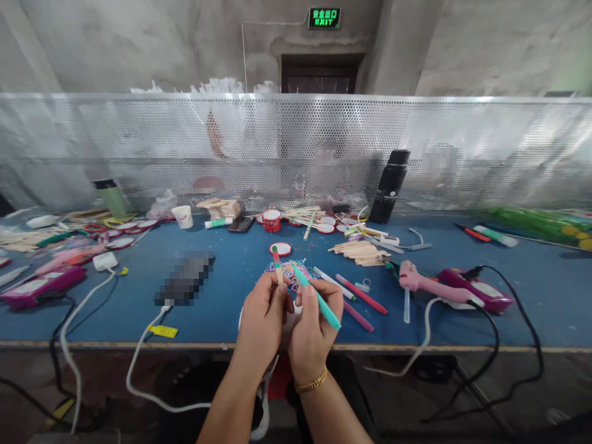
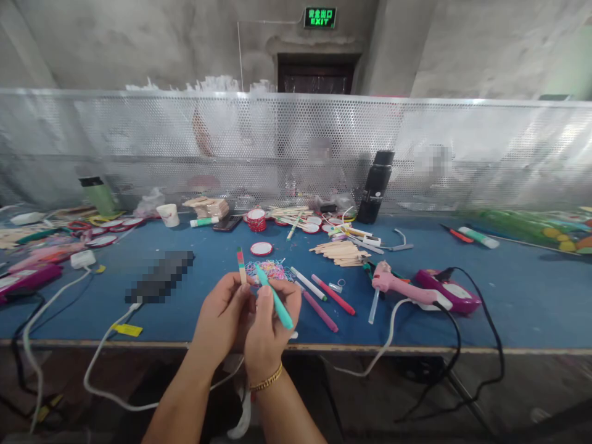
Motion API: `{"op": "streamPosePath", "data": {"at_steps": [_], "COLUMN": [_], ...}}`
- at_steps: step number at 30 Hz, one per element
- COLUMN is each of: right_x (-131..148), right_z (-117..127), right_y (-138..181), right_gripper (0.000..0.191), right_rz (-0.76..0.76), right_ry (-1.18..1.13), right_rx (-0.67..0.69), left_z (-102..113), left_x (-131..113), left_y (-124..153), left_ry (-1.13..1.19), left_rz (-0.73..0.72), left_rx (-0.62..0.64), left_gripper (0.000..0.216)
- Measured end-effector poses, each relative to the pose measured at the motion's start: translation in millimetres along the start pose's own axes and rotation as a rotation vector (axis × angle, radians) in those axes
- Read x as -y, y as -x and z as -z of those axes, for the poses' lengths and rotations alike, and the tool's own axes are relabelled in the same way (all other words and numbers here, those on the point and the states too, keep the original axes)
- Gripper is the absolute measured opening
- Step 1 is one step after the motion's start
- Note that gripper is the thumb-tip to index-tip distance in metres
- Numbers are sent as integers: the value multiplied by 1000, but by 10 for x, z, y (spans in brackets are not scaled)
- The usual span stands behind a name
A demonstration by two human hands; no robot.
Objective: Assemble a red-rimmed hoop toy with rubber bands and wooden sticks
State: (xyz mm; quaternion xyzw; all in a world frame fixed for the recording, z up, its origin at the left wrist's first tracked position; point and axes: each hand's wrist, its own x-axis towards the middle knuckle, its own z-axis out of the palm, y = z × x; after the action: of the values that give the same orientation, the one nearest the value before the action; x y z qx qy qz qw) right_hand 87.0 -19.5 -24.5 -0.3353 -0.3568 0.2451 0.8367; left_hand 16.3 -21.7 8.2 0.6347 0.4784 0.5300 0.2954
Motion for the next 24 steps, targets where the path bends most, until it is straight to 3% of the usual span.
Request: {"op": "streamPosePath", "data": {"at_steps": [3, 10, 17, 24], "right_x": [58, 56, 27, 41], "right_z": [6, 27, 76, 78], "right_y": [-93, -292, -266, -253], "right_gripper": [13, 16, 12, 17], "right_rz": [-5, 223, 218, 205], "right_ry": [-54, 161, 171, 148], "right_rx": [-20, 87, 39, 145], "left_z": [-13, -17, 33, 34], "left_x": [38, 142, 160, 155], "left_y": [-74, -89, -40, -39], "left_ry": [-3, -176, -162, -271], "left_rz": [-4, -75, -58, -115], "left_rx": [1, 17, 63, 54], "left_gripper": [25, 23, 28, 24]}}
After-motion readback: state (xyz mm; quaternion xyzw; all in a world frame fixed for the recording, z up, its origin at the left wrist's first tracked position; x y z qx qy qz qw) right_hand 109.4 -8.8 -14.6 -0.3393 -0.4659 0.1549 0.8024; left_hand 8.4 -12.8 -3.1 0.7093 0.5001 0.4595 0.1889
